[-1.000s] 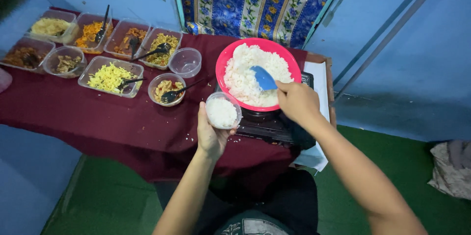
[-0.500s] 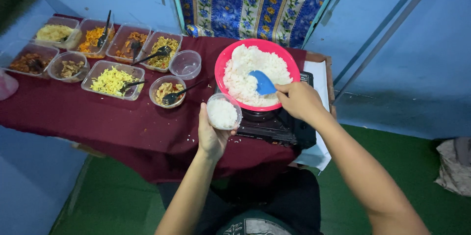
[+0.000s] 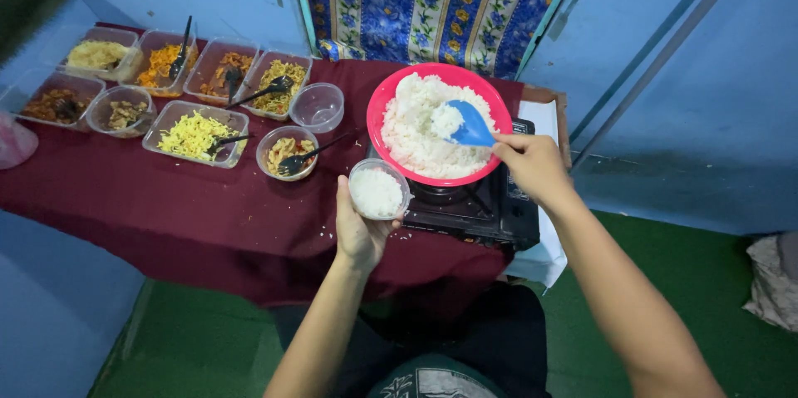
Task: Scooping cooked rice from a large bowl into a small plastic cup using a spatula and packing it down.
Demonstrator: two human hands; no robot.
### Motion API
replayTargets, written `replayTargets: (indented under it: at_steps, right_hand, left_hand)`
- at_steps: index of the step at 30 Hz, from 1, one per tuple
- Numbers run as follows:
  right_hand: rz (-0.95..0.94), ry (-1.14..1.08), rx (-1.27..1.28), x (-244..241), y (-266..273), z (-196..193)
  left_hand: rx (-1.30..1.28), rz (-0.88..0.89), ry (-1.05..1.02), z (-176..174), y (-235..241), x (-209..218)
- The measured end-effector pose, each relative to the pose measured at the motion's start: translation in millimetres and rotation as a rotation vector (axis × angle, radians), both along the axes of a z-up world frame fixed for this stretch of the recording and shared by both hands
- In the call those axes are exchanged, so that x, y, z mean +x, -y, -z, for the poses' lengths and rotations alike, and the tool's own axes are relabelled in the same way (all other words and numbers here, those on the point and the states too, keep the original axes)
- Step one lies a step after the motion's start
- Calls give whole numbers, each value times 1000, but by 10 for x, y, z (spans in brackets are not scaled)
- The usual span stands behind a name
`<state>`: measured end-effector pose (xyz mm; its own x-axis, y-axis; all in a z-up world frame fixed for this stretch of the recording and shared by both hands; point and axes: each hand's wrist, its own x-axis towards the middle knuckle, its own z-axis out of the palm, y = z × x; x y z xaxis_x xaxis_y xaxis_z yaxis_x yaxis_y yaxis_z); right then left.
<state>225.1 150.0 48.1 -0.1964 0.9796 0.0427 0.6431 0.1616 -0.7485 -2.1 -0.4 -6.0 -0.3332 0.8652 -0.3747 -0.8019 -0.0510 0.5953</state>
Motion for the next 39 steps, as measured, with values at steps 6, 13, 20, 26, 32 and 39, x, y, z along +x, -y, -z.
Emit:
replayTargets:
  at_steps: [6, 13, 20, 26, 32, 39]
  right_hand:
    - [-65, 70, 309, -82, 763, -454]
    - [-416, 290, 1129, -214, 1159, 129]
    - [-385, 81, 932, -146, 1256, -178]
    - [-498, -55, 504, -45, 1396, -400]
    - [-477, 110, 481, 111, 1426, -543]
    - [-456, 220, 450, 231, 1444, -631]
  left_hand:
    - [-8, -36, 29, 12, -6, 98]
    - [-33, -46, 151, -1, 29, 220]
    - [35, -20, 147, -22, 177, 257]
    - [147, 1, 143, 102, 289, 350]
    - [142, 30, 114, 100, 371, 436]
    - [190, 69, 171, 60, 494, 518]
